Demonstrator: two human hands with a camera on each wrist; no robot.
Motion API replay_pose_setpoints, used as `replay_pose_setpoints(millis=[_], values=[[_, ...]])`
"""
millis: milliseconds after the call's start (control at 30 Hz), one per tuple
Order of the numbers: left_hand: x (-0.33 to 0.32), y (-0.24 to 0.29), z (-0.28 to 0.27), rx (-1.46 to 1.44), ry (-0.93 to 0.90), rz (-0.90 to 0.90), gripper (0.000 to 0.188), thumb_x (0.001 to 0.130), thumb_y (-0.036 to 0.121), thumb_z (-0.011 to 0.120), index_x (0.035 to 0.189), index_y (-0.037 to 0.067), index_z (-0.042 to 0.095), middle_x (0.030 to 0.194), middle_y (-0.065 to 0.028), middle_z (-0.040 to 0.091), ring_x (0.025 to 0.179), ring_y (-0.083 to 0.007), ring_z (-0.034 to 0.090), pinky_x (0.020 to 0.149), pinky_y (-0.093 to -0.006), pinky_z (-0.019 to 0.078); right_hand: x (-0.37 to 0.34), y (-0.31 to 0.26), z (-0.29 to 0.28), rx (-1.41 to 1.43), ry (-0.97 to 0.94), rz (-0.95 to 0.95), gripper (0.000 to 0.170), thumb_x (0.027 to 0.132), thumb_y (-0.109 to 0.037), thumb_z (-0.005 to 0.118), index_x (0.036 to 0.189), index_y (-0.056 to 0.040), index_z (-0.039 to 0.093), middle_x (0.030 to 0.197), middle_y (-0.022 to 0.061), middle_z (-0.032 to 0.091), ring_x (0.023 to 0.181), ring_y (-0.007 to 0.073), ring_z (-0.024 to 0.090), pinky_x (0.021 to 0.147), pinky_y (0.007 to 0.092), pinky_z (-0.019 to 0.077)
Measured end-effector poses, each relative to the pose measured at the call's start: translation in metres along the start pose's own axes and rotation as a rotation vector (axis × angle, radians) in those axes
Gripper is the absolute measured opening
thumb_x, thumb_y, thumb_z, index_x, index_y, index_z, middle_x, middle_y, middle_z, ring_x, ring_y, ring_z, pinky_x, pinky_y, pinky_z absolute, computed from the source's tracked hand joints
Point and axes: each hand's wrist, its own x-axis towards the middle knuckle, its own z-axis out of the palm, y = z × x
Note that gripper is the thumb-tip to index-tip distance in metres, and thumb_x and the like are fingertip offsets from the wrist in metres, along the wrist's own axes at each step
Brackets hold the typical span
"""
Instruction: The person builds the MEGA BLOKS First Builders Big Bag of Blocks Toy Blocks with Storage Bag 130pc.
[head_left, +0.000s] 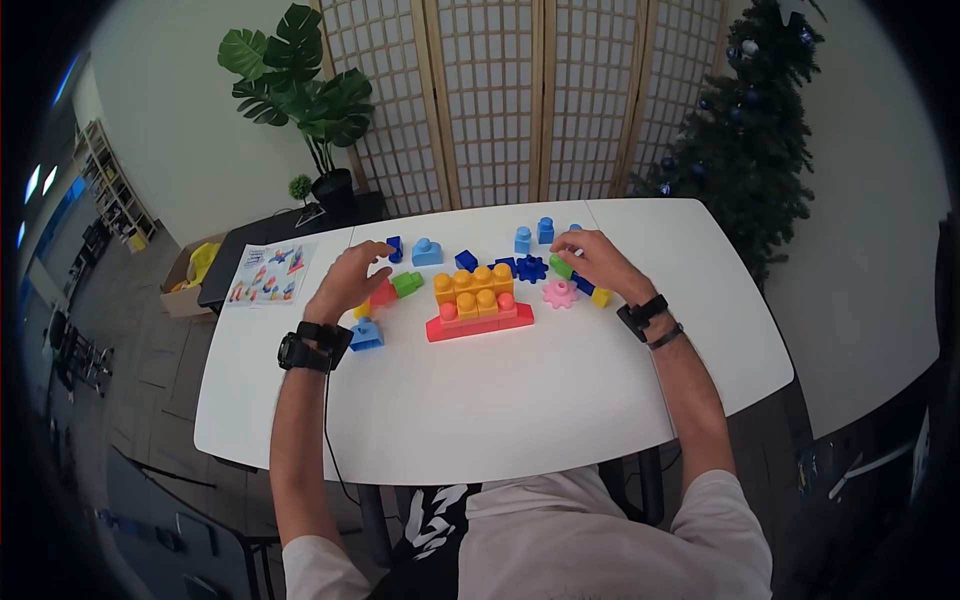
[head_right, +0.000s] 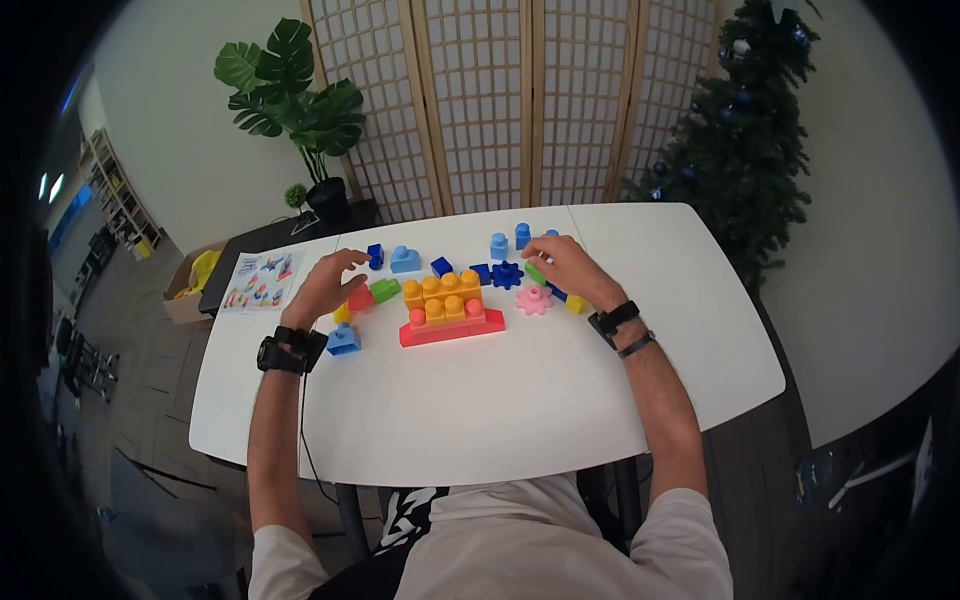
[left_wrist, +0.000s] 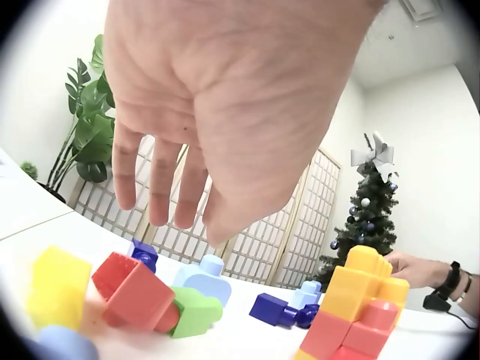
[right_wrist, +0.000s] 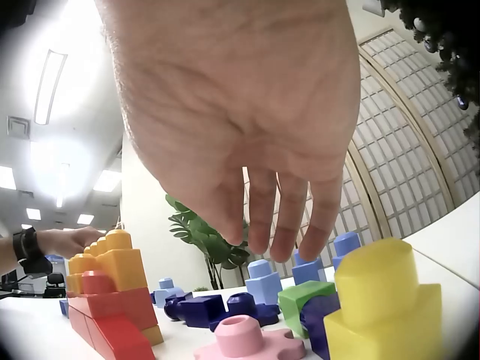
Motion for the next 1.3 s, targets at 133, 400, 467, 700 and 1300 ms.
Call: replay_pose_setpoints(millis=[133,400,467,700,1300], values=[[-0.001,0.001,0.008,0.053,-0.079,-0.05,0.033,0.093,0.015,0.079,0.125,0.006,0.076,0.124,-0.0139,0.076,0.115,-0.0339,0.071,0.101,-0.0438,0.0567,0.0,0.004,0.0,0.004,-0.006,0.002,0.016,0.102,-0.007,0.065,0.112,0.0017,0.074,0.108,0.0167,0.077,0.097,0.031,0.075,0.09,0.041,0.06],[0.008,0.009,0.037,0.265,-0.155,-0.031,0.038,0.088,0.025,0.082,0.121,0.006,0.077,0.115,-0.0148,0.078,0.11,-0.0349,0.073,0.101,-0.0459,0.0556,0.003,0.016,-0.009,-0.053,0.062,-0.013,0.016,0.101,-0.008,0.067,0.11,0.0002,0.076,0.108,0.0161,0.078,0.097,0.0324,0.075,0.089,0.0412,0.06],[0.01,0.006,0.042,0.262,-0.212,-0.05,0.034,0.088,0.023,0.081,0.117,0.005,0.077,0.11,-0.016,0.079,0.108,-0.0364,0.073,0.1,-0.0467,0.0555,0.004,0.017,-0.015,-0.047,0.073,0.008,0.016,0.1,-0.008,0.067,0.11,-0.0002,0.077,0.108,0.0159,0.078,0.097,0.0328,0.075,0.088,0.0411,0.0602],[0.008,0.01,0.038,0.094,-0.176,-0.052,0.031,0.085,0.018,0.08,0.113,0.006,0.077,0.107,-0.0171,0.079,0.102,-0.0392,0.074,0.095,-0.047,0.0583,-0.007,0.015,-0.03,-0.146,0.029,0.1,0.017,0.099,-0.008,0.07,0.112,0.0002,0.078,0.106,0.016,0.08,0.097,0.0302,0.076,0.09,0.0402,0.0602],[-0.022,-0.038,-0.049,-0.001,0.018,-0.191,0.022,0.094,0.024,0.084,0.102,0.003,0.08,0.094,-0.013,0.081,0.082,-0.0262,0.079,0.076,-0.0385,0.0619,-0.062,0.026,-0.041,-0.366,-0.217,0.342,0.039,0.072,-0.019,0.094,0.099,0.0004,0.073,0.089,0.0142,0.076,0.081,0.0258,0.072,0.078,0.0345,0.0581]])
